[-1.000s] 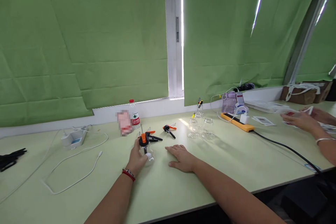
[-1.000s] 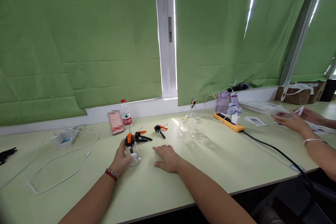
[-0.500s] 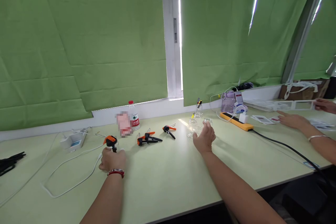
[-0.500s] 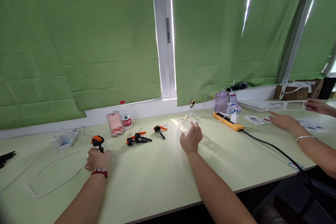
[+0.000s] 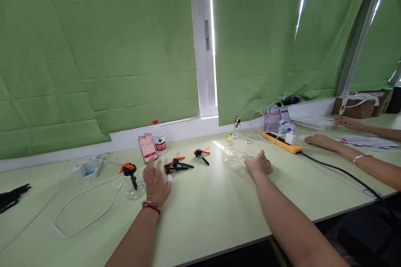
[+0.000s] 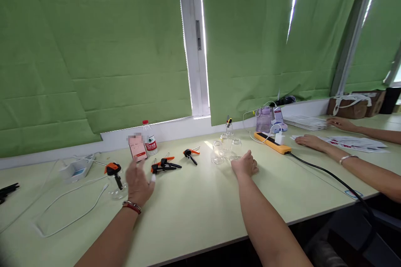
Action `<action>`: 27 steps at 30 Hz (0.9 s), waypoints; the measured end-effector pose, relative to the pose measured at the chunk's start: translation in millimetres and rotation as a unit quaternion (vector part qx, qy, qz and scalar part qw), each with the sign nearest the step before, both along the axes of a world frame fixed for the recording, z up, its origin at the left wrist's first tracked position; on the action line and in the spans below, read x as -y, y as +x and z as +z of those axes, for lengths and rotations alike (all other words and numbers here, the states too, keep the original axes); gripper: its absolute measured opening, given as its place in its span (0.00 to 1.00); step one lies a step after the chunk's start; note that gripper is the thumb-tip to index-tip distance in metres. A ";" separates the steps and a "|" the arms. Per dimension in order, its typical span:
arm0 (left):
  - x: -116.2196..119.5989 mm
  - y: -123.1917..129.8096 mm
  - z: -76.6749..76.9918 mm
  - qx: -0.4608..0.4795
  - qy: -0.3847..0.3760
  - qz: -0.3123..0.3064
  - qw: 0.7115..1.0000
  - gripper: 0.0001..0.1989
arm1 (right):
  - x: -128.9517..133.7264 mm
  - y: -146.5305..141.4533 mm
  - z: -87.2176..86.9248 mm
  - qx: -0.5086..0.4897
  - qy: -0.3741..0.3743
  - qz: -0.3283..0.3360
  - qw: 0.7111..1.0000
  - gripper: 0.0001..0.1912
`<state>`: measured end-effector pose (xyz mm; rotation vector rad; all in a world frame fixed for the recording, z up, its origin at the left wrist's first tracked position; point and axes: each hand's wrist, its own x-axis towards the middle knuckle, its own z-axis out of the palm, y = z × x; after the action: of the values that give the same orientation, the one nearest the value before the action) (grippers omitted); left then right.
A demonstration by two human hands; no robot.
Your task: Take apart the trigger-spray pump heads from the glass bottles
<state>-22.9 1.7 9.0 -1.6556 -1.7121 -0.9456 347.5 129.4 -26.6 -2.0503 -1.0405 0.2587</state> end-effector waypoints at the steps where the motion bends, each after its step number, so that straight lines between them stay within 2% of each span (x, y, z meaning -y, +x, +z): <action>1: -4.4 2.7 -4.3 -0.040 -0.043 -0.030 0.998 0.34 | -1.4 2.4 -0.2 0.008 -0.015 0.008 1.000 0.47; 3: -14.7 4.4 -13.1 -0.084 -0.116 -0.061 0.988 0.36 | -4.4 6.4 -0.6 0.026 -0.038 0.022 0.999 0.48; 7: -31.5 -1.9 -24.6 -0.070 -0.215 -0.030 0.974 0.36 | -9.0 11.1 -0.6 0.062 -0.072 0.041 0.995 0.45; 11: -35.2 -6.3 -25.7 -0.053 -0.273 -0.013 0.960 0.32 | -10.3 12.7 0.1 0.075 -0.091 0.043 0.992 0.38; 20: -25.8 -5.2 -18.0 -0.062 -0.218 -0.016 0.974 0.26 | -6.2 13.3 1.9 0.040 -0.041 0.020 0.998 0.39; 24: -20.2 -3.9 -12.9 -0.044 -0.188 -0.025 0.981 0.21 | -4.1 16.1 3.9 0.004 -0.011 -0.011 1.000 0.39; 27: -18.0 -4.8 -11.7 -0.011 -0.184 -0.005 0.983 0.22 | -2.8 18.4 4.6 -0.027 0.020 -0.028 0.999 0.39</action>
<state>-27.7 19.8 -2.7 -1.8969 -1.9521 -0.6384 365.9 132.2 -22.0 -2.0229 -0.9463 0.2615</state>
